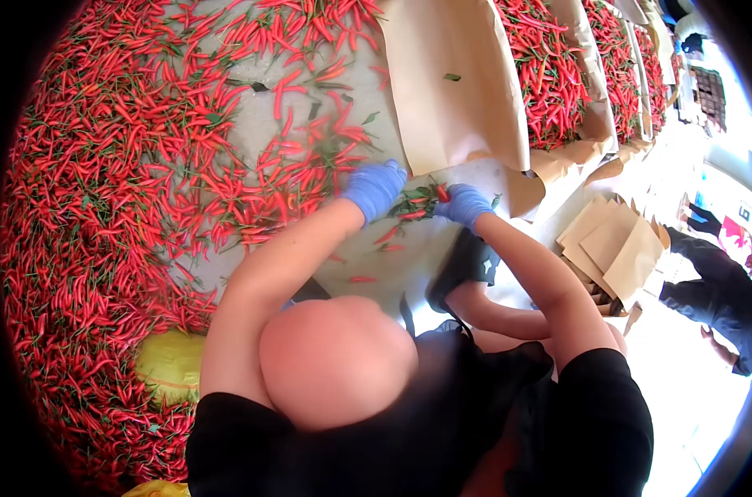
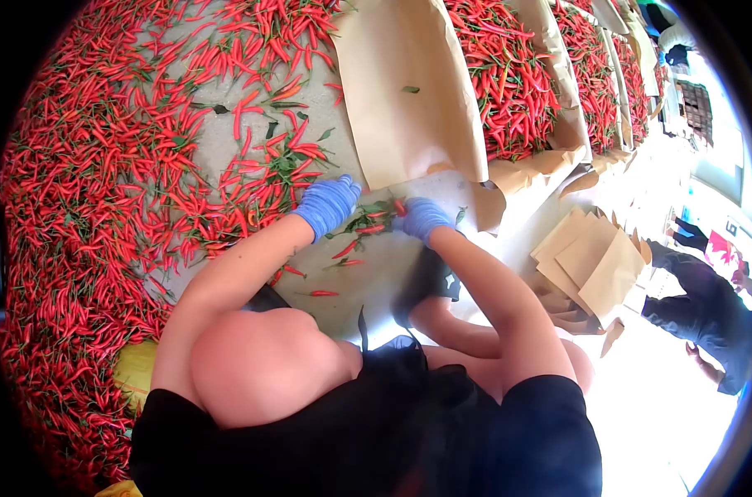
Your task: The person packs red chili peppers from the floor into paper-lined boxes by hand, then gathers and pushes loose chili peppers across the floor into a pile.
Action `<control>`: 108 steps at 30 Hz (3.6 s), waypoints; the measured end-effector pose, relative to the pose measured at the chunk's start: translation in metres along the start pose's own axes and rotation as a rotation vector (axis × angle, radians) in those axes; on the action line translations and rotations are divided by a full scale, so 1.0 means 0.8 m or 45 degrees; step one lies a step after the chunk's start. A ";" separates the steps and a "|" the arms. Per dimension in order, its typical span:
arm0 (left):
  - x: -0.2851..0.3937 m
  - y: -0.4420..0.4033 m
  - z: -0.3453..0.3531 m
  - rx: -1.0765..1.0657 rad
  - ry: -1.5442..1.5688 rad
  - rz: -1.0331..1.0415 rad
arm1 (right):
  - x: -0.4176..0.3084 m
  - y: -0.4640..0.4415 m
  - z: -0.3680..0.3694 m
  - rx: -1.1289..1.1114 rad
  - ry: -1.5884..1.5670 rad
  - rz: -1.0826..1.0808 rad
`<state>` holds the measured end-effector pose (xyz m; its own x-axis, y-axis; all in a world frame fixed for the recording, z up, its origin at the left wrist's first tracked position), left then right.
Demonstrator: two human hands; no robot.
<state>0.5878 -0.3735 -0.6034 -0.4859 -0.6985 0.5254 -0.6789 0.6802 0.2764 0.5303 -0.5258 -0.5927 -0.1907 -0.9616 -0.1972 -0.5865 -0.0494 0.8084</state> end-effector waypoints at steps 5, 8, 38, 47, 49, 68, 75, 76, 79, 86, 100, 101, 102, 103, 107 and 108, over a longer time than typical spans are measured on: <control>-0.031 0.001 -0.009 -0.102 0.141 -0.229 | -0.015 0.030 -0.013 0.019 -0.268 -0.187; -0.062 0.021 -0.036 -0.020 0.526 -0.313 | -0.076 0.048 0.006 -0.079 0.108 -0.384; -0.019 0.105 0.005 -0.369 0.111 -0.210 | 0.164 0.102 -0.397 1.041 0.282 -0.078; -0.082 0.153 -0.084 -0.179 2.536 -0.564 | -0.043 0.027 -0.130 0.266 0.343 -0.578; -0.084 0.154 -0.105 -0.190 2.951 -0.197 | -0.079 0.011 -0.050 0.015 0.369 -0.589; -0.282 0.405 0.030 0.428 0.859 -1.582 | -0.183 -0.050 0.089 0.036 -0.644 -0.310; -0.239 0.326 0.026 0.516 2.113 -1.494 | -0.329 -0.019 0.137 -0.269 -2.093 0.213; -0.229 0.310 0.011 0.483 2.353 -1.436 | -0.336 -0.055 0.159 -0.140 -2.099 0.044; -0.220 0.290 -0.018 0.293 2.467 -1.570 | -0.365 -0.100 0.167 -0.027 -2.138 0.013; -0.187 0.271 -0.056 0.740 2.362 -1.178 | -0.409 -0.032 0.084 -0.168 -2.317 -0.215; 0.015 0.094 -0.304 0.745 1.716 -0.191 | -0.279 0.074 -0.195 0.931 -2.134 -1.372; 0.040 0.054 -0.318 0.742 1.704 -0.124 | -0.248 0.086 -0.234 1.008 -2.192 -1.423; 0.056 0.007 -0.322 0.745 1.658 -0.037 | -0.217 0.098 -0.271 1.086 -2.245 -1.477; 0.078 -0.044 -0.324 0.654 1.736 0.021 | -0.181 0.093 -0.294 1.151 -2.321 -1.401; 0.157 -0.206 -0.308 0.467 2.108 -0.112 | -0.011 0.028 -0.378 1.213 -2.402 -1.138; 0.158 -0.247 -0.294 0.328 2.111 -0.237 | 0.030 0.002 -0.396 1.027 -2.387 -0.929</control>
<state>0.7897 -0.5440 -0.4020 0.5521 0.3237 0.7683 -0.8034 0.4531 0.3864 0.7741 -0.6341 -0.4204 0.1149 0.5110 -0.8519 -0.9133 0.3917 0.1118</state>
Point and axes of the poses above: each hand's wrist, its own y-axis away from the middle knuckle, its own z-axis out of the palm, x = y × z, the point moved 6 cm from there along -y, towards the middle knuckle, and after that the axes turned 8 degrees about -z, right-handed, at the moved point
